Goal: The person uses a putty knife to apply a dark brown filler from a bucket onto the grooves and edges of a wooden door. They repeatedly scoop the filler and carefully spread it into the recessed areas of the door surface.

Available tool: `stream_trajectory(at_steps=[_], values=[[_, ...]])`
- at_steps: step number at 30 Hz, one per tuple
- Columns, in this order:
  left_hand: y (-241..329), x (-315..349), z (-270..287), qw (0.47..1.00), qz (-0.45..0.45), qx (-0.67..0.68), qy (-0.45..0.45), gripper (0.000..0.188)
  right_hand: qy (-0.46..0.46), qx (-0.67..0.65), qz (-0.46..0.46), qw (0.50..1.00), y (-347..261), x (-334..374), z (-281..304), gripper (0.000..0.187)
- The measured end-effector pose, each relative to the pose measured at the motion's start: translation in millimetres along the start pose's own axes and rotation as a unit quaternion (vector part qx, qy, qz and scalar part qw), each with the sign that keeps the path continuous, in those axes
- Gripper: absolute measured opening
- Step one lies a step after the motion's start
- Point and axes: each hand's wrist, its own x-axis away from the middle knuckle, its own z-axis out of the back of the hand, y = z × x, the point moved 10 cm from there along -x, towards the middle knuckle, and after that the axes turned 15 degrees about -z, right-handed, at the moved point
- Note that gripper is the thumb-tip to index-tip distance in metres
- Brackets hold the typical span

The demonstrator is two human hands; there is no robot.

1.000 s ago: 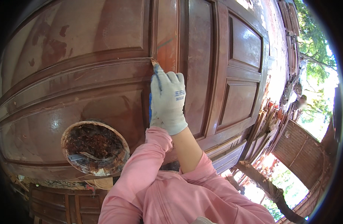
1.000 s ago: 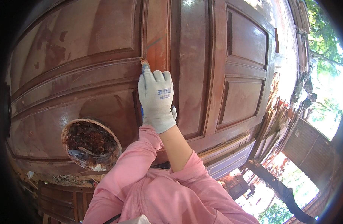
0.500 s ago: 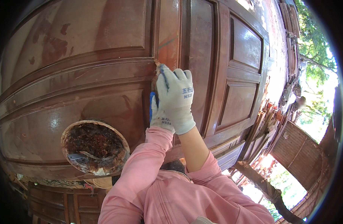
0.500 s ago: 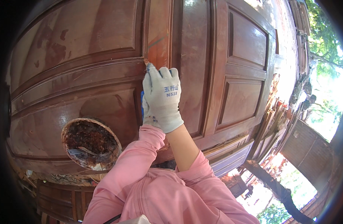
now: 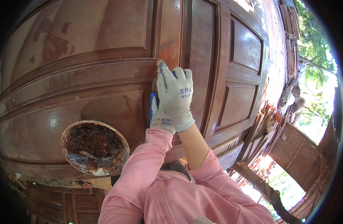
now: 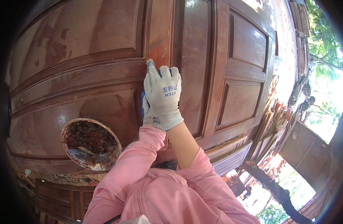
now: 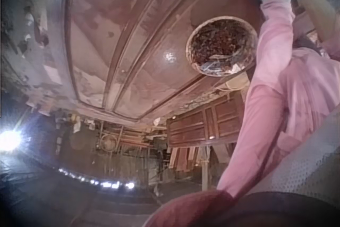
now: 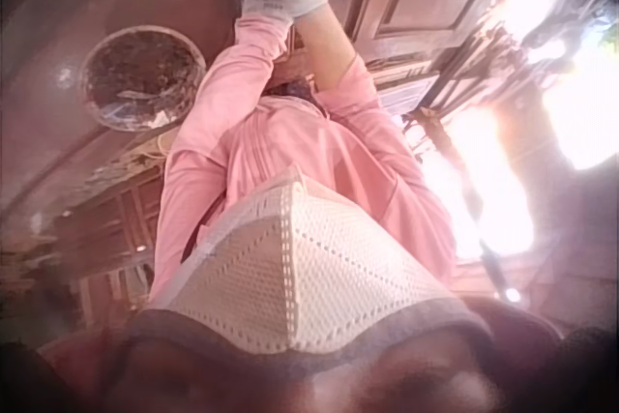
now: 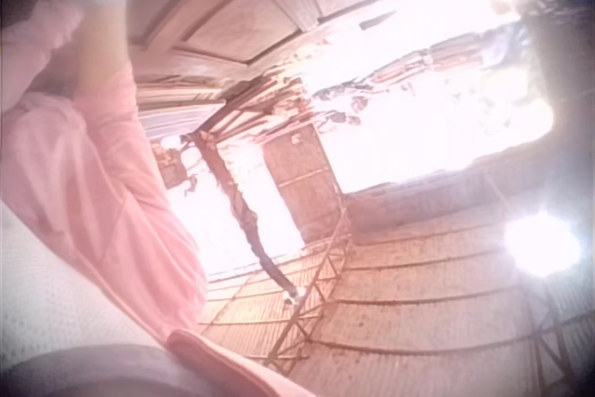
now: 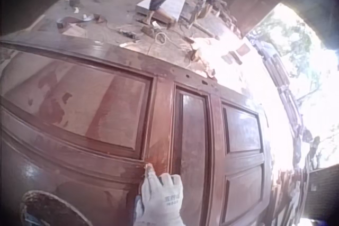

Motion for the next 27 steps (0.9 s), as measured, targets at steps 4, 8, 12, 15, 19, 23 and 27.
stream_trajectory(at_steps=[4, 8, 12, 15, 19, 23, 27], values=[[0, -2, 0, 1.000, 0.001, 0.010, -0.006, 0.067, -0.017, 0.034, -0.009, 0.999, -7, 8, -11, 0.031], [-3, 1, 3, 1.000, 0.008, 0.012, -0.010, 0.067, -0.041, 0.040, -0.027, 0.998, -21, 7, -16, 0.034], [-2, 1, 3, 1.000, 0.008, 0.020, -0.010, 0.068, -0.074, 0.076, -0.033, 0.994, -20, 9, -23, 0.038], [-1, 3, -1, 0.999, 0.009, 0.040, -0.007, 0.068, -0.078, 0.056, -0.046, 0.994, -16, 6, -15, 0.034], [-4, 3, -13, 0.987, 0.020, 0.155, 0.021, 0.069, -0.034, -0.018, -0.049, 0.998, -8, -5, 9, 0.030], [-8, 3, -15, 0.948, 0.042, 0.308, 0.068, 0.070, -0.027, -0.043, -0.049, 0.998, 4, -9, 13, 0.029], [3, -1, 2, 1.000, 0.005, 0.019, -0.021, 0.067, -0.055, -0.045, -0.037, 0.997, 2, -10, 9, 0.028]])
